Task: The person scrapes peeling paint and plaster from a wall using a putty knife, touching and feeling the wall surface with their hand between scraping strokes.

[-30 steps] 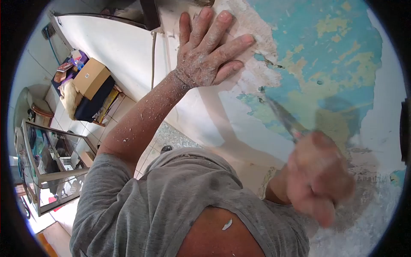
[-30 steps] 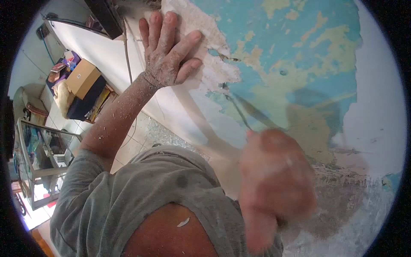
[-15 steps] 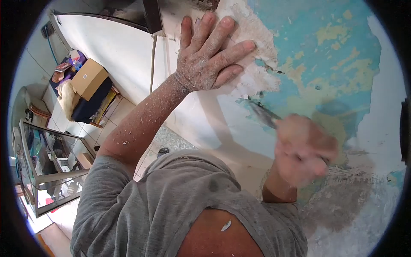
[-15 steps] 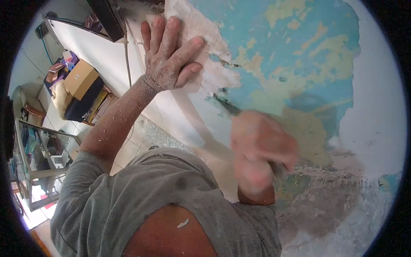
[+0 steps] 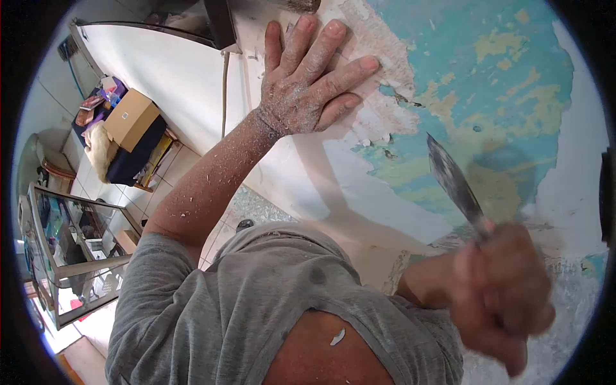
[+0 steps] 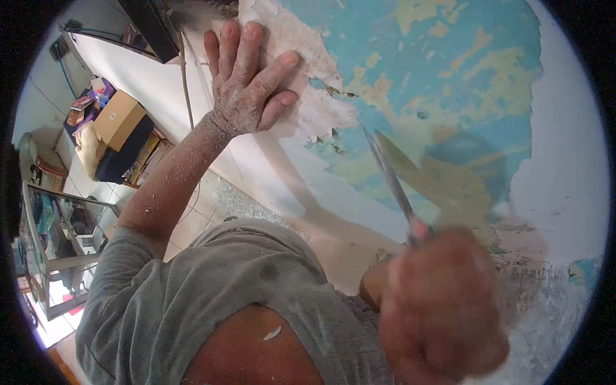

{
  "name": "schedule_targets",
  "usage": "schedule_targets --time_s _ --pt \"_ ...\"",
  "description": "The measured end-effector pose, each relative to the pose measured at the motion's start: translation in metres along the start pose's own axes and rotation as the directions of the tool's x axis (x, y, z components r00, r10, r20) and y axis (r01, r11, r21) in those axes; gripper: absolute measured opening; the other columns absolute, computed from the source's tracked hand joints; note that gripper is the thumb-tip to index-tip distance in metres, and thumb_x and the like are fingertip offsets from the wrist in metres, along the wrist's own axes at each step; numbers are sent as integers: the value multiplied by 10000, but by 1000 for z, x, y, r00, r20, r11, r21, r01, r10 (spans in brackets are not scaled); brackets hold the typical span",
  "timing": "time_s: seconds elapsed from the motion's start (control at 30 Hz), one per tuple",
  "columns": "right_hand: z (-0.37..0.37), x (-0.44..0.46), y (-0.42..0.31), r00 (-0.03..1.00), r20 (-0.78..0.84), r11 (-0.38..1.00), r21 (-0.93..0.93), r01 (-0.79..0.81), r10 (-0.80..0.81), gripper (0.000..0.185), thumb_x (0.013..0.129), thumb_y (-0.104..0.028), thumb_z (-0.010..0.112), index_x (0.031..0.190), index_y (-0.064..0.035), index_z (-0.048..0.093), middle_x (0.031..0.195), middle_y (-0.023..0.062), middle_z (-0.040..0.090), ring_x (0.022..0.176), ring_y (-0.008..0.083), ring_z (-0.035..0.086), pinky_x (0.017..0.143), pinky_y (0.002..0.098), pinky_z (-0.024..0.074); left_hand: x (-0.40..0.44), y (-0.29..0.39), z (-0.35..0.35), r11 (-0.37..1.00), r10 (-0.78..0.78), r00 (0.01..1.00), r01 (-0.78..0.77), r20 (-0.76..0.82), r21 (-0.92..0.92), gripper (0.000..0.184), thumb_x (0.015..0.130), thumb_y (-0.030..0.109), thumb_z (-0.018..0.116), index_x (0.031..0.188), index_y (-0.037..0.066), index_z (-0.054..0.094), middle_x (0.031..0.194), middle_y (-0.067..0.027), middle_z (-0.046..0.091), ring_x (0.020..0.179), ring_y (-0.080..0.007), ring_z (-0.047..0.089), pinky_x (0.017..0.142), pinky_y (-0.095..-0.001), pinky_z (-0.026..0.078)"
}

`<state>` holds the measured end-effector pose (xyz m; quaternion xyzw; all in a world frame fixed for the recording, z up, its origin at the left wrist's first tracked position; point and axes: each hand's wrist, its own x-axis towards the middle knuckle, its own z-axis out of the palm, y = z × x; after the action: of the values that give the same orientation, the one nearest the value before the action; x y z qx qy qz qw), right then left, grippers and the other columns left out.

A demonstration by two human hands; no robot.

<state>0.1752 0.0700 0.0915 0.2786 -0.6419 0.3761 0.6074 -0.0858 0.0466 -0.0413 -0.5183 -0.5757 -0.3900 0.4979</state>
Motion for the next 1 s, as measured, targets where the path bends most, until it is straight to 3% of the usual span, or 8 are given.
schedule_targets --time_s 0.1,0.2,0.53,0.73,0.8,0.93,1.0 --pt "-5 4 12 985 155 983 -177 -51 79 526 959 -607 425 706 -146 431 553 -41 414 460 97 398 490 258 309 1 -1 0 1000 -10 1000 10 -17 1 523 891 522 565 1393 386 504 1574 -113 271 1470 -345 176 1165 -590 -24" --pt "-5 15 -1 995 99 999 -36 -24 28 529 973 -589 407 716 -129 446 577 -30 428 480 90 410 487 257 304 3 0 0 1000 -8 1000 8 -10 -7 522 894 523 561 1394 385 502 1574 -113 271 1470 -344 178 1166 -587 -23" --pt "6 0 1 998 39 991 -127 -37 42 528 990 -582 359 765 -119 476 657 -22 450 527 94 391 498 280 298 1 1 -1 1000 -14 1000 14 -11 -11 518 898 527 554 1394 383 502 1573 -103 275 1471 -333 179 1174 -576 -25" --pt "-4 4 -8 990 123 972 -231 -39 69 499 979 -591 378 845 -125 497 673 -22 442 531 105 381 511 290 302 2 0 0 1000 5 999 -6 -32 -8 521 897 523 561 1392 367 510 1565 -110 291 1471 -331 180 1173 -580 -17" --pt "-7 4 -13 966 253 973 -229 2 57 507 977 -598 372 843 -124 489 674 -23 439 529 105 370 515 297 303 2 -1 -1 1000 13 999 -13 -36 -8 523 896 521 565 1392 363 511 1564 -113 293 1471 -333 179 1172 -582 -16" --pt "5 1 4 991 108 981 -187 -60 81 514 982 -587 379 793 -117 471 675 -10 446 529 111 367 510 299 300 2 -1 -1 1000 3 1000 -3 -14 -5 522 896 511 573 1393 363 510 1572 -116 273 1473 -336 168 1170 -582 -22" --pt "3 10 -11 995 92 998 -61 -21 26 510 983 -583 381 787 -120 466 688 6 460 540 120 378 527 304 305 2 0 1 1000 4 1000 -4 -18 -3 521 898 509 572 1394 363 509 1574 -117 266 1475 -338 163 1170 -582 -25"
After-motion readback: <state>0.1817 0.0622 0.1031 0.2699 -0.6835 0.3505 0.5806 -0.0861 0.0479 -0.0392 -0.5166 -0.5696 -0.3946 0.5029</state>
